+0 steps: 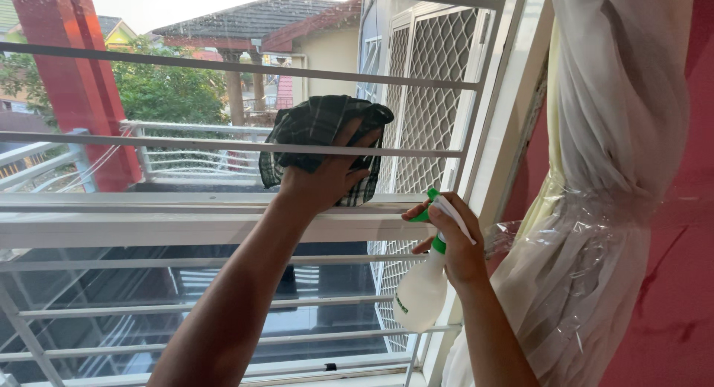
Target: The person wipes the horizontal bars and glass panes of a window using a cloth and a spray bottle.
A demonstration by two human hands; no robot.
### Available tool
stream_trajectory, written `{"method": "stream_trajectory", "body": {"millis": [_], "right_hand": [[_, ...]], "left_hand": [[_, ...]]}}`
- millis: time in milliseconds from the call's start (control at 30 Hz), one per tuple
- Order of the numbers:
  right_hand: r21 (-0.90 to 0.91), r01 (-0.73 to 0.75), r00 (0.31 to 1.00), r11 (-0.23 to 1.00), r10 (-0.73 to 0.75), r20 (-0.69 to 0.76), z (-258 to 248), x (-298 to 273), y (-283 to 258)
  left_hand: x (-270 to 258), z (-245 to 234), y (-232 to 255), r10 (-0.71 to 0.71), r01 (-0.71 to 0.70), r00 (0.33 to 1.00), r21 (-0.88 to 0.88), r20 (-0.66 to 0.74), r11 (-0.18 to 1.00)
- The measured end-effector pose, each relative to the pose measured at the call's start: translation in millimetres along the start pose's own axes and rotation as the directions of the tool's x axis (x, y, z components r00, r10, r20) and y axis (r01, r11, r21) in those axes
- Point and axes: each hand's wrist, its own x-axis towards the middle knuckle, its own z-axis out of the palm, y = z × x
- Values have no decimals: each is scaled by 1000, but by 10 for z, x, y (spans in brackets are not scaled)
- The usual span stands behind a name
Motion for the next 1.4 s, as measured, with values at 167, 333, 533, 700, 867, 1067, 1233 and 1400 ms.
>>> {"method": "stream_trajectory", "body": {"millis": [167,333,533,700,867,1067,1233,1400], "right_hand": [[7,-3,1000,1000,3,21,-193,296,114],[19,-9,1000,1000,8,21,-354,599,184],[-3,-20,999,1000,20,32,-409,798,222],[2,-36,999,999,36,23,-532,1039,271],[-13,-23,999,1000,24,29,-530,1095,265],[17,-45,998,999,44,44,-537,1311,284],[15,-73,996,997,72,48,-567,1525,330],[7,-97,992,995,96,80,-642,1810,446]], "left_hand": [[143,184,-124,-30,31,999,-55,30,998],[341,271,-207,-83,96,982,-74,170,993],[469,284,-310,-100,105,969,-10,228,994],[546,380,-418,-114,123,967,-24,229,992],[535,364,-512,-138,160,956,-66,260,985],[657,485,-572,-114,115,968,9,224,993],[770,627,-668,-139,139,951,19,275,990],[906,805,-739,-163,159,941,37,298,987]]}}
